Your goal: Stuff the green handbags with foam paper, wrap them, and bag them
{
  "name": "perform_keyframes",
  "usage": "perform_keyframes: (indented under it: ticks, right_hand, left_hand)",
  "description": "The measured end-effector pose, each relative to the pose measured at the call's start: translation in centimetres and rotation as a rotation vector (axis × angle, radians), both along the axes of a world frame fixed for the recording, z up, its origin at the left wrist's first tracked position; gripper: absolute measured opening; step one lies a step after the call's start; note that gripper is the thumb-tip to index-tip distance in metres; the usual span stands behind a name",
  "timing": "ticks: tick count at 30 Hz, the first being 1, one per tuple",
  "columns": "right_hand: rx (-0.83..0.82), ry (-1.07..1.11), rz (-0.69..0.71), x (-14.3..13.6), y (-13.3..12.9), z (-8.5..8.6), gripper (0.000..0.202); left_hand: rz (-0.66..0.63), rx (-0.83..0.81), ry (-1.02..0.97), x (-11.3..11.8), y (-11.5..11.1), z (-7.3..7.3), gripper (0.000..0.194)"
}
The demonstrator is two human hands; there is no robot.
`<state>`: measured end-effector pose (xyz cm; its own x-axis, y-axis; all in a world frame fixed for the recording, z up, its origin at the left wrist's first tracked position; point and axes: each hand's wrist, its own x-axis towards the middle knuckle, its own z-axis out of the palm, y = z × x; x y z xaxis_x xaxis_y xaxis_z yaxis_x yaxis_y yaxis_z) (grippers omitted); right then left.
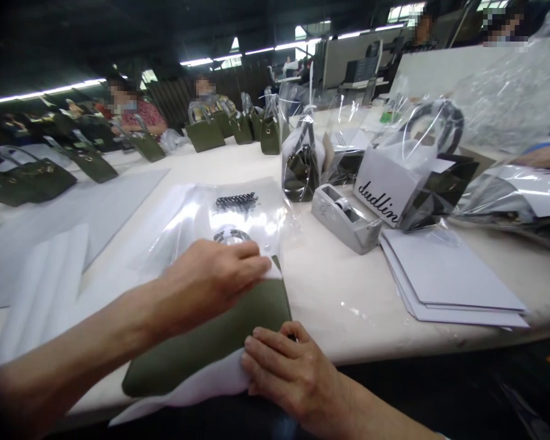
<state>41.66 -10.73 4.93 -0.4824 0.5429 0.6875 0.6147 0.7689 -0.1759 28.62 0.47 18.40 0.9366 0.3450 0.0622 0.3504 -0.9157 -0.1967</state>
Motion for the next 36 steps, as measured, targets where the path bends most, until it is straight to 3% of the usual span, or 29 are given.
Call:
perform_keyframes:
  ticks: [3, 6, 8, 11, 14, 18, 24, 29, 36]
  right_hand:
    - [-0.037, 0.029, -0.002, -0.3, -0.3, 0.0, 0.014]
    - [-0.084, 0.097, 0.011, -0.5, -0.4, -0.1, 0.014]
    - [-0.103, 0.133, 0.011, -0.6, -0.4, -0.3, 0.017]
    - [-0.153, 0.145, -0.031, -0.8, -0.4, -0.7, 0.011]
    - [-0.174, 0.228, -0.161, -0.9, -0.6, -0.9, 0.018]
    - [-0.354, 0.418, -0.316, -0.8, -1.2, -0.9, 0.040]
    - [-0.759, 0.598, -0.233, 0.1, -1.4, 0.4, 0.010]
    - [-0.800, 0.657, -0.324, -0.6, -1.1, 1.2, 0.006]
    - [-0.814, 0.737, -0.401, -1.6, -0.6, 0.4, 0.005]
  left_hand:
    - [-0.073, -0.086, -0.108, -2.4, -3.5, -2.2, 0.007]
    - [-0.089, -0.035, -0.283, -4.0, -6.1, -5.0, 0.013]
    - [-0.031, 0.024, -0.411, -4.4, -7.5, -7.1, 0.017]
    - [0.158, 0.050, -0.592, -4.4, -9.1, -10.1, 0.022]
    - [0.290, -0.012, -0.693, -4.5, -9.7, -11.8, 0.025]
    - [0.275, -0.017, -0.731, -4.7, -9.6, -12.2, 0.022]
    - [0.273, 0.000, -0.756, -4.6, -9.4, -12.2, 0.020]
    - [0.217, 0.029, -0.769, -4.9, -9.3, -12.4, 0.020]
    - [0.108, 0.053, -0.733, -4.9, -9.3, -12.6, 0.022]
